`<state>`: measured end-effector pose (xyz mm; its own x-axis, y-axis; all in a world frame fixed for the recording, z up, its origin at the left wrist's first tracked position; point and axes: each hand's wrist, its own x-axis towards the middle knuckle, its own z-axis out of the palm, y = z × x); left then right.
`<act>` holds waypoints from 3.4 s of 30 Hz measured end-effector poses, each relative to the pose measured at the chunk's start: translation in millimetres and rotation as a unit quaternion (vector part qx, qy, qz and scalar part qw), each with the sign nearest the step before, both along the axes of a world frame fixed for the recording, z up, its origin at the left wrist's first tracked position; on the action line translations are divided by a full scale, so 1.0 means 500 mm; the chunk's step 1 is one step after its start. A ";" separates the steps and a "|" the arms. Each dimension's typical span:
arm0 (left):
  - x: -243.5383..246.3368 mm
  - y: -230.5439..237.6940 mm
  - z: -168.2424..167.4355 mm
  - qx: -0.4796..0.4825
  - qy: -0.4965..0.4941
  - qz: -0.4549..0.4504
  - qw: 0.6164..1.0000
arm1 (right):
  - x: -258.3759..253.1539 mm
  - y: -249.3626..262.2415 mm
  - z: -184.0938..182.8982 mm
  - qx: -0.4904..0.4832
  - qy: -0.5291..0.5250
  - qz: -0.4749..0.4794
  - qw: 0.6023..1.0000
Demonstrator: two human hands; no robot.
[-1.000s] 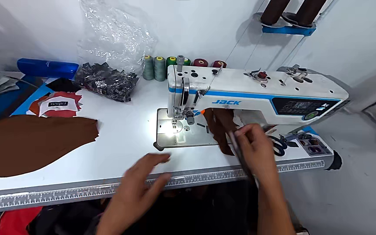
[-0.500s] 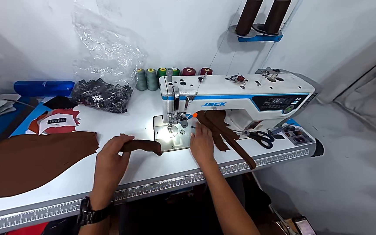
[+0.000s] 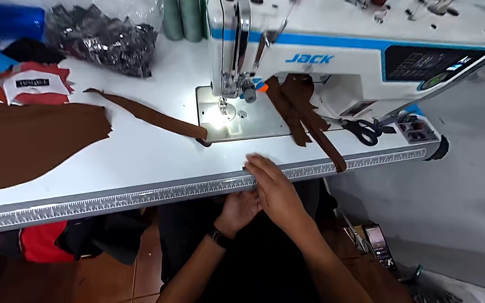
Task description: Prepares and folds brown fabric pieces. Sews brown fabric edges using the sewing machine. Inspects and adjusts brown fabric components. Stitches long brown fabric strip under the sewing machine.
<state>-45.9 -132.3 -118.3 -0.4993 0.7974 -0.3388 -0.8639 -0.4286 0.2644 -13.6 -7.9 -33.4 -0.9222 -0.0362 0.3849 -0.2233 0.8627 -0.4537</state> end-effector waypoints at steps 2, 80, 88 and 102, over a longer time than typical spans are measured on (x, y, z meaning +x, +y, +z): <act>-0.005 0.005 0.028 0.085 -0.006 0.010 0.996 | 0.054 0.001 0.001 -0.056 0.007 0.026 0.998; 1.057 0.737 -0.163 -0.088 0.686 -0.616 0.377 | 1.369 0.563 -0.200 0.003 -0.337 -0.574 0.746; 1.101 0.728 -0.173 -0.146 0.740 -0.537 0.377 | 1.376 0.535 -0.160 -0.007 -0.199 -0.593 0.781; 1.087 0.715 -0.181 -0.150 0.715 -0.486 0.481 | 1.330 0.567 -0.205 0.003 -0.360 -0.575 0.735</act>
<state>497.7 225.2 -209.0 0.1661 0.9118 -0.3756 0.5379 0.2354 0.8095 651.6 275.4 -136.0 -0.3088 0.9265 -0.2149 0.9509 0.2956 -0.0921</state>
